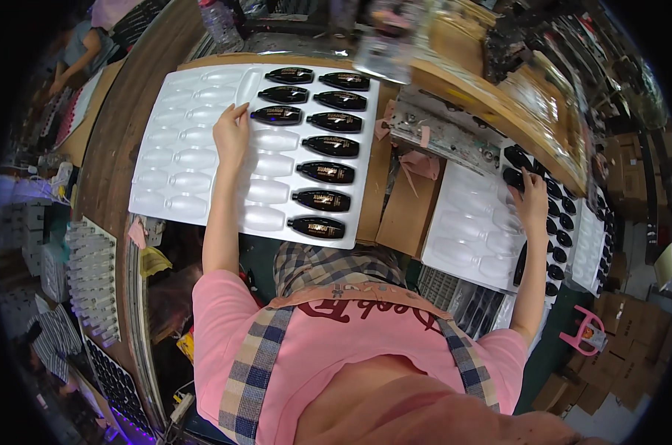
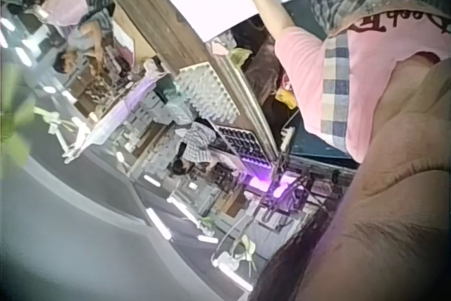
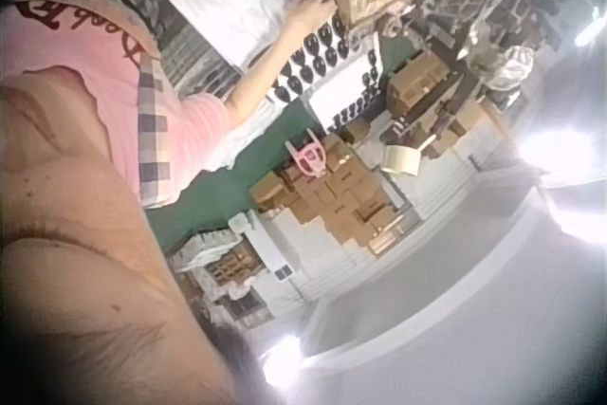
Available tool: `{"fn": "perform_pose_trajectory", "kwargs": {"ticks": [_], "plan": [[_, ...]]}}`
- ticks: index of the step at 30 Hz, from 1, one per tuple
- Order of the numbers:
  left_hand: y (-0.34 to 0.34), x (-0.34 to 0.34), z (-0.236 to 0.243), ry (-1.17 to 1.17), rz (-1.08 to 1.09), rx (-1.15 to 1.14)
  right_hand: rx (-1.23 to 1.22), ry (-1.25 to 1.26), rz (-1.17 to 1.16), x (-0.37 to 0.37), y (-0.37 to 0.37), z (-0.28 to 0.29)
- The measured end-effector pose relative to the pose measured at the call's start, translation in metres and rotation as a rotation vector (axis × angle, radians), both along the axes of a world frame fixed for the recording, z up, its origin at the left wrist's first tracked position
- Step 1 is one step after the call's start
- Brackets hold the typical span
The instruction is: Manually placing items on a tray and operating a small screen printing machine to apply text to black objects.
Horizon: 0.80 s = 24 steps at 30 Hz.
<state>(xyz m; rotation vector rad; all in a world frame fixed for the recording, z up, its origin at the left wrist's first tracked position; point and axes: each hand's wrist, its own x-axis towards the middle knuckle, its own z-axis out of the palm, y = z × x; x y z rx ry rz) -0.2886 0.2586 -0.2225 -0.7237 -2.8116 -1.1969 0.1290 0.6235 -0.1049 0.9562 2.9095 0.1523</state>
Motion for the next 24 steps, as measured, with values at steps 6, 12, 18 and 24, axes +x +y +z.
{"fn": "perform_pose_trajectory", "kwargs": {"ticks": [6,12,18,24], "plan": [[0.074,0.023,0.081,-0.01,-0.243,0.44,-0.177,0.192,-0.263,-0.01,-0.014,0.027],[0.147,0.054,0.105,0.029,-0.454,0.335,-0.477,0.558,-0.309,-0.022,-0.029,0.049],[0.219,0.046,0.069,0.289,-0.755,0.261,-0.745,0.722,-0.076,-0.054,-0.033,0.039],[0.224,0.029,0.078,-0.165,-0.669,0.322,-0.701,0.617,-0.016,-0.121,-0.051,0.043]]}}
